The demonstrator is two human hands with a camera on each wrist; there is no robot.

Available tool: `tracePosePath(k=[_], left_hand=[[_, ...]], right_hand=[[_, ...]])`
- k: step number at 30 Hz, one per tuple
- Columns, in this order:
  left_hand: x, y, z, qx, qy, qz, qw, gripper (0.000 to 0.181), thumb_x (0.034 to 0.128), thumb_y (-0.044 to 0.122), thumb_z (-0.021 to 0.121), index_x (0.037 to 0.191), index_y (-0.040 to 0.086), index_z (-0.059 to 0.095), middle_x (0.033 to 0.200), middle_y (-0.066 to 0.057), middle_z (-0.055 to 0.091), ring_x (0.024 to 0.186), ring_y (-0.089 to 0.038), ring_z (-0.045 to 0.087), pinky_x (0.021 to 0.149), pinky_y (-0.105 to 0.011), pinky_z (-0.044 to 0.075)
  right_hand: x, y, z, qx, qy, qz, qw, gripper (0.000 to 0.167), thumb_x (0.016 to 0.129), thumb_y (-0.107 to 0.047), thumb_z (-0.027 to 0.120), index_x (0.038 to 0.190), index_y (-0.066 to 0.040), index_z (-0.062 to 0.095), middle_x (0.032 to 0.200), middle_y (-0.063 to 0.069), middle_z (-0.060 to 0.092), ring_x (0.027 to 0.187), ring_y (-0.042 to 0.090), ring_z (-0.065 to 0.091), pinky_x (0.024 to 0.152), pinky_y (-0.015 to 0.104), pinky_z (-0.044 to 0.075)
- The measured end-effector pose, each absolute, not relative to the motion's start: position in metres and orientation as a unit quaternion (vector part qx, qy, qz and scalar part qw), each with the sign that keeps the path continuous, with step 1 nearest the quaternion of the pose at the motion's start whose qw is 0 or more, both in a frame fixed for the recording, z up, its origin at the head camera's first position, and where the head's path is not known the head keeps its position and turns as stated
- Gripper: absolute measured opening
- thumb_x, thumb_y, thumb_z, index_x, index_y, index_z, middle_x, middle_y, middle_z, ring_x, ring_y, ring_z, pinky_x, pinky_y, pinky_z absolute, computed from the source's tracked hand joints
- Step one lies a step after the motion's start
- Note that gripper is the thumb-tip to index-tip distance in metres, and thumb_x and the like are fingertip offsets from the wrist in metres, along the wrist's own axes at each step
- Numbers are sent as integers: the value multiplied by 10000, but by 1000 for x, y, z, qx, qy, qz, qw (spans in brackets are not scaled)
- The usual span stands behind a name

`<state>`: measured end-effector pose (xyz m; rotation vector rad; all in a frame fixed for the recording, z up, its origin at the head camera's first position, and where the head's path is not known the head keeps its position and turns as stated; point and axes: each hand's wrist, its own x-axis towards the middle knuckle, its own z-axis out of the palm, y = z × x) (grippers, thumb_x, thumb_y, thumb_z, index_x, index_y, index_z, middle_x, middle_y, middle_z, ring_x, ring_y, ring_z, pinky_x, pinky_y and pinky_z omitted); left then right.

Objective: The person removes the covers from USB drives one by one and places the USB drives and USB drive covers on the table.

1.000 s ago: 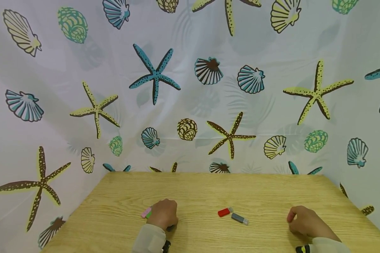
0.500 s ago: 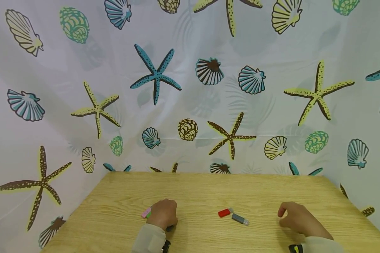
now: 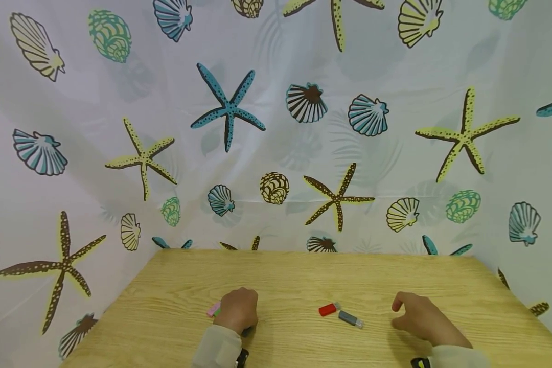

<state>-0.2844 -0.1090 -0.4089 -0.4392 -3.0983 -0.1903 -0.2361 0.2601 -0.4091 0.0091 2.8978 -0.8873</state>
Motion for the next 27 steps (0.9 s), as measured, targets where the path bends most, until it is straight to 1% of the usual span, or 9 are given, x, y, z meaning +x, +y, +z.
tracePosePath(k=[3, 5, 7, 12, 16, 20, 23, 27], left_hand=[[-284, -109, -407, -141, -988, -62, 8, 174, 760, 46, 761, 674, 78, 614, 617, -18, 593, 542, -169, 550, 538, -392, 491], [-284, -108, -406, -144, -987, -67, 9, 214, 758, 64, 769, 641, 90, 591, 582, -7, 567, 523, -159, 530, 526, -378, 475], [-283, -108, -406, -146, -987, -72, 9, 254, 757, 75, 772, 612, 102, 565, 548, 2, 534, 496, -145, 492, 506, -358, 440], [-282, -106, -408, -156, -985, -71, 19, 273, 759, 89, 755, 591, 110, 541, 522, 16, 491, 471, -123, 415, 480, -332, 388], [-282, -105, -410, -177, -981, -76, 32, 375, 757, 84, 727, 543, 139, 424, 477, 57, 359, 452, -97, 300, 445, -291, 311], [-281, -103, -409, -197, -977, -72, 40, 463, 771, 103, 721, 534, 161, 327, 481, 74, 235, 466, -88, 223, 438, -275, 257], [-280, -101, -407, -203, -976, -70, 47, 482, 771, 107, 720, 524, 162, 309, 485, 77, 207, 473, -86, 204, 430, -271, 245], [-279, -100, -405, -202, -976, -68, 50, 485, 769, 120, 730, 517, 164, 318, 484, 77, 225, 471, -85, 215, 423, -275, 252]], right_hand=[[-238, 255, -410, -5, 957, -287, 49, 232, 805, -99, 728, 971, -18, 589, 813, 51, 560, 614, 193, 453, 561, 336, 397], [-238, 251, -411, -7, 956, -290, 48, 217, 803, -99, 731, 956, -27, 595, 809, 56, 569, 600, 191, 456, 558, 336, 397], [-239, 246, -413, -9, 955, -293, 48, 203, 798, -99, 735, 938, -37, 601, 781, 55, 567, 582, 186, 457, 550, 333, 397], [-241, 231, -420, -16, 950, -308, 47, 190, 774, -88, 752, 893, -55, 607, 677, 46, 528, 540, 179, 454, 528, 320, 386], [-243, 221, -426, -25, 950, -307, 49, 179, 772, -92, 749, 880, -65, 610, 671, 40, 521, 561, 182, 457, 545, 319, 387], [-244, 216, -432, -37, 949, -309, 51, 157, 790, -98, 732, 887, -65, 613, 683, 39, 507, 571, 185, 428, 560, 320, 368], [-245, 212, -435, -42, 949, -309, 44, 168, 794, -112, 744, 886, -66, 611, 671, 34, 490, 566, 177, 405, 552, 310, 346], [-247, 207, -437, -38, 951, -304, 37, 172, 794, -123, 748, 882, -76, 608, 652, 30, 494, 555, 170, 400, 536, 299, 334]])
